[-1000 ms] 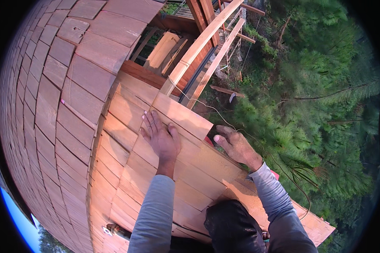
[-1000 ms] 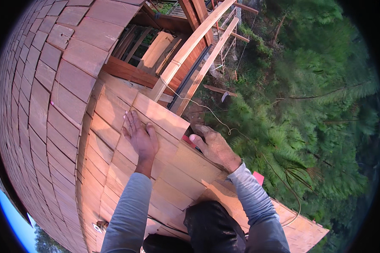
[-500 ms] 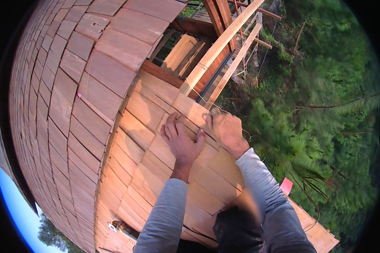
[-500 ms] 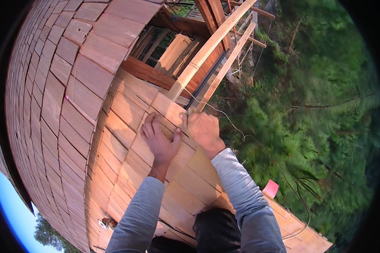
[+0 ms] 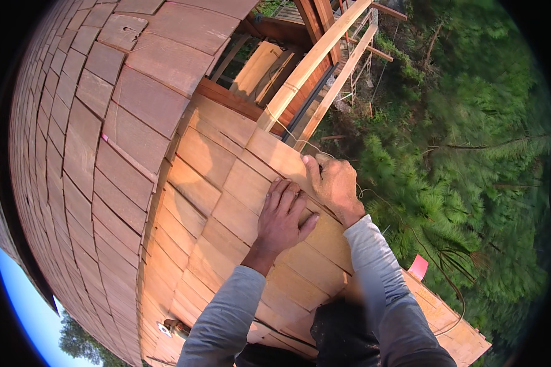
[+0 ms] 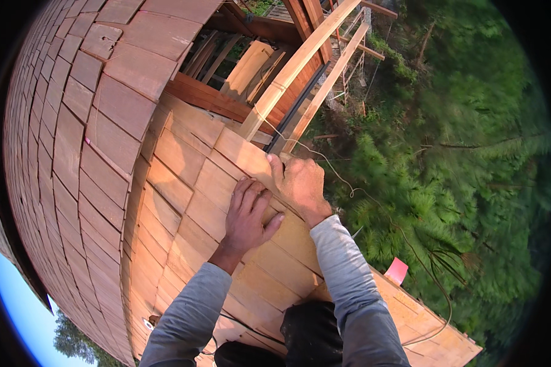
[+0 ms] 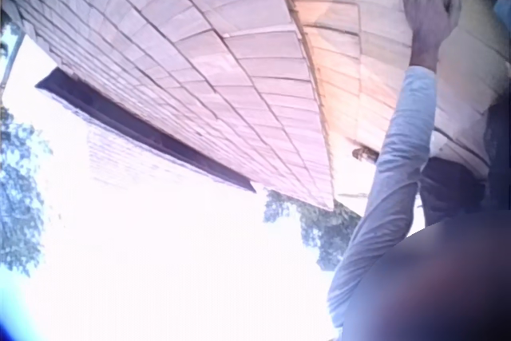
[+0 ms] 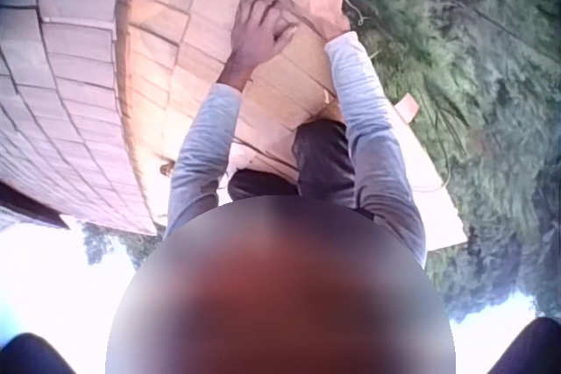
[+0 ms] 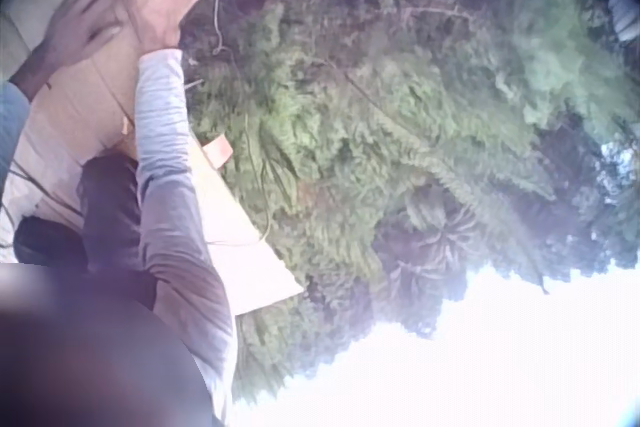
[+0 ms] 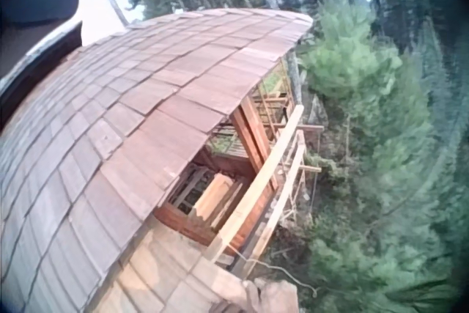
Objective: The person uses an angle grinder to smooth the edge of a wooden roof shingle, then places and adjusts shingles on a curved roof. They use red tape to mark alignment and continue smoothing edges with the grinder.
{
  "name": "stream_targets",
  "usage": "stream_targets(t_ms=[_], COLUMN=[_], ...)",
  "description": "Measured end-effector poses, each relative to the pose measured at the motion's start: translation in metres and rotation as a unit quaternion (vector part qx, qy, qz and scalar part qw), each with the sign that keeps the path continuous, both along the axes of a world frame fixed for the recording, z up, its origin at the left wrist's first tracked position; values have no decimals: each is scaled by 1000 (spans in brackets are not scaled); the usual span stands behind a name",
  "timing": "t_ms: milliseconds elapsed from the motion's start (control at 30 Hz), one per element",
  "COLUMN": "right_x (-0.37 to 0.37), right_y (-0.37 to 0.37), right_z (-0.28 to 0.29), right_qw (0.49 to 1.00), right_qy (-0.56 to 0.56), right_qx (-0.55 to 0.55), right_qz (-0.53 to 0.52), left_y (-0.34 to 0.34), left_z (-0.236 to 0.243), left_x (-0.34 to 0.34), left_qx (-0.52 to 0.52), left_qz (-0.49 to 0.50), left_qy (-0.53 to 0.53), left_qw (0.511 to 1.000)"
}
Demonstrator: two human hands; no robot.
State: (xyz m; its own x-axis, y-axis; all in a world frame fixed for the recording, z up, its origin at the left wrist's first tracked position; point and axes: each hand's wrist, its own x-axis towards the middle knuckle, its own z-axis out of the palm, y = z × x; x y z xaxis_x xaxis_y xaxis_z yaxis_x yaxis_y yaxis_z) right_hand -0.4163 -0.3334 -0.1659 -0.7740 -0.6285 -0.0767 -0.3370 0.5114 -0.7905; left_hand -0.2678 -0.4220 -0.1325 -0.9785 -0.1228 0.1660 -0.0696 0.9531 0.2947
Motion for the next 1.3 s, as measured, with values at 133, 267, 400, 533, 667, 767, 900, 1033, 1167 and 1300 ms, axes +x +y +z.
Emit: stream_targets(t_ms=[133, 267, 400, 533, 667, 767, 900, 1033, 1167, 1300], right_x=[-4, -9, -9, -12, -17, -17, -15, -13, -22, -29], right_y=[-3, -7, -7, -6, -9, -12, -10, -5, -11, -17], right_z=[-8, -10, -4, -8, -22, -27, -20, -13, -30, -60], right_qw=[1000, 998, 997, 994, 995, 997, 995, 998, 996, 995], right_qy=[8, 29, 37, 57, 22, 30, 34, 45, -32, 28], right_qx=[18, 42, 54, 62, 56, 35, 63, -2, 33, 57], right_qz=[20, 29, 41, 68, 76, 69, 66, 49, 82, 77], left_y=[2, 1, 0, -1, 1, 2, 0, -1, 0, -1], left_z=[2, 4, 4, 0, -3, -3, -3, -5, -6, -3], left_x=[-4, -8, -8, -6, -6, -7, -9, -7, -7, -9], left_qx=[-15, -18, -11, -7, -15, -6, -20, -2, -2, -9], left_qz=[4, -4, 2, 0, 7, 3, 2, 6, 10, 11], left_qy=[-28, -27, -26, -15, -7, 12, 14, 6, -3, -10], left_qw=[999, 999, 1000, 1000, 1000, 1000, 1000, 1000, 1000, 1000])
